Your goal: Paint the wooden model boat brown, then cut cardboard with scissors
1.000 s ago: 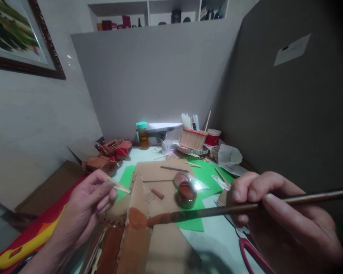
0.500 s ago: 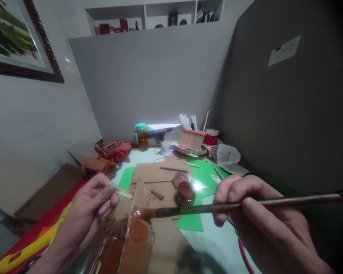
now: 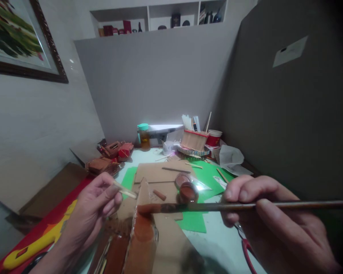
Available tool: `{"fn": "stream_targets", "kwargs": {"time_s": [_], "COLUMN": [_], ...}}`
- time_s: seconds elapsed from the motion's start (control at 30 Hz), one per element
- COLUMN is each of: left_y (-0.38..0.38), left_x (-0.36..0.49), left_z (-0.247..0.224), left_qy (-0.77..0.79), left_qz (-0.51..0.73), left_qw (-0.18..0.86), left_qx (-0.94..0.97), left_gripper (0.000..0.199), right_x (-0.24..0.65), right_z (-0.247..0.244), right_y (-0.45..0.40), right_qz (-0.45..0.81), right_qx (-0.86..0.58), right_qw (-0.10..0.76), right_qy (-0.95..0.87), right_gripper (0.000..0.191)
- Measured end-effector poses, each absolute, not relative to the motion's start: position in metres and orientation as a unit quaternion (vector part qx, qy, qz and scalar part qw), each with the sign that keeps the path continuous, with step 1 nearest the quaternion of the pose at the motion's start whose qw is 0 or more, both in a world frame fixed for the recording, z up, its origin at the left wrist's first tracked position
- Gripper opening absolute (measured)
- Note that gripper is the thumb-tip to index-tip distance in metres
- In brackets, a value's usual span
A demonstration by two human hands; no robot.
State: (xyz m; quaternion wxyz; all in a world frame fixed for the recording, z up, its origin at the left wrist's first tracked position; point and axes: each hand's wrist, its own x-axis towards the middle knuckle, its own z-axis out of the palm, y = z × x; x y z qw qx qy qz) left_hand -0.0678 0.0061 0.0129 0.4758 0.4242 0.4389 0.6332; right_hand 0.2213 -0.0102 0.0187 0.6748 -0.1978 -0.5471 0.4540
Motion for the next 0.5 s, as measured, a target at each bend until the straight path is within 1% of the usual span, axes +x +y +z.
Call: {"fn": "stream_targets", "kwargs": {"time_s": [0.13,0.23,0.37,0.5], "left_y": [0.0065,0.0072,0.0075,0.0076], "left_x": [-0.067,-0.0675,-0.0674,-0.0688], "left_z": [0.0125,0.011,0.009,0.0061], "left_qy": [0.447,0.447,0.441,0.431], "left_qz": [0.632,0.633,0.638,0.642], "left_qw": [0.462,0.462,0.459,0.462], "left_qx": [0.433,0.432,0.433,0.435], "left_gripper": [0.041,0.041,0.043,0.04], "right_x": [0.22,0.2243,0.2287,0.2216], "right_z": [0.0164,0.0155,0.0162,0.0163], "right_y": [-0.0124,-0.0139,-0.0138,-0.0124], "right_qz": [0.462,0.469,0.468,0.446], "right_qx": [-0.217,-0.203,-0.198,-0.206], "right_qw": [0.664,0.651,0.665,0.679], "right_qy": [-0.546,-0.561,-0.547,-0.545], "right_gripper": [0.014,0.016,0.015,0.013]}}
